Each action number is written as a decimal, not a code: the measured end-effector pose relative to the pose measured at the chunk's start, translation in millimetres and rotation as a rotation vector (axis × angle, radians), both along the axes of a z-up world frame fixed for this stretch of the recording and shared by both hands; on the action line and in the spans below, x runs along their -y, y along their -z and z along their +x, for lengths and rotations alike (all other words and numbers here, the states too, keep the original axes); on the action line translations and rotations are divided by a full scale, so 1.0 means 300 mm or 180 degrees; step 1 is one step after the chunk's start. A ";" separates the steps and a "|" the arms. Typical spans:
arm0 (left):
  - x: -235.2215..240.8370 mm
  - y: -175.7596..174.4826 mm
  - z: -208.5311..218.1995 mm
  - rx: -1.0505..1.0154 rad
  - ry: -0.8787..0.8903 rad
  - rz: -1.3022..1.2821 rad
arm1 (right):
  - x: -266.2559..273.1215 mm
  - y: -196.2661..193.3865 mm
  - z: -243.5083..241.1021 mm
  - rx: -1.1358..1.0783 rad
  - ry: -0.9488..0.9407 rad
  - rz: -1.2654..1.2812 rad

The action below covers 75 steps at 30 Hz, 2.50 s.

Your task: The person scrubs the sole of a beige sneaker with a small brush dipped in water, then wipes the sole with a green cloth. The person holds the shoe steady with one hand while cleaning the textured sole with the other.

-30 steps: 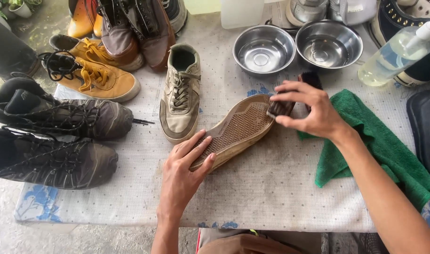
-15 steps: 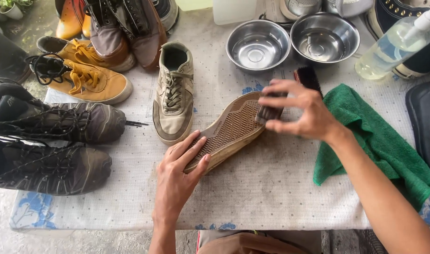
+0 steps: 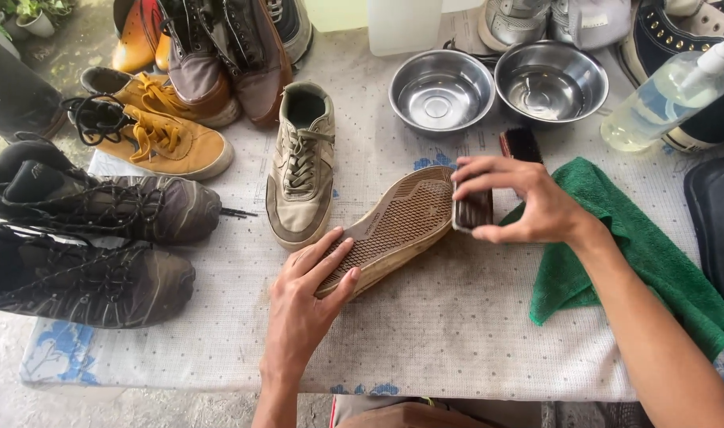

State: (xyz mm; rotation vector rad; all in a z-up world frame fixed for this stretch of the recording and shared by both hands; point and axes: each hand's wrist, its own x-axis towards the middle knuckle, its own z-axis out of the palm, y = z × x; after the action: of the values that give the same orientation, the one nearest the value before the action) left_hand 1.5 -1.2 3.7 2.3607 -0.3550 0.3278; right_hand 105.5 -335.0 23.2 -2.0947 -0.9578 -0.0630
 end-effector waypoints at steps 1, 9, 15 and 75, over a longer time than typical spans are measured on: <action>-0.002 0.000 0.002 -0.0006 -0.0013 -0.0004 | -0.002 0.005 0.012 -0.0006 -0.0013 -0.0004; -0.004 0.002 -0.003 0.0061 0.0071 -0.0060 | 0.031 -0.029 -0.024 -0.0914 -0.0310 0.0691; -0.024 0.042 -0.010 0.0551 0.0299 0.0218 | 0.060 -0.010 -0.003 -0.1114 0.0455 0.1827; -0.020 0.040 -0.032 0.0779 0.0350 0.0172 | -0.334 -0.005 -0.166 0.0735 0.1504 -0.0453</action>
State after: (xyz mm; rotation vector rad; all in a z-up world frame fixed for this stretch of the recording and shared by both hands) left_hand -8.2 4.8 -8.4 2.3467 -0.6139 0.5628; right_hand 55.7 -234.7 24.8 -2.4464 -0.5888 -0.5000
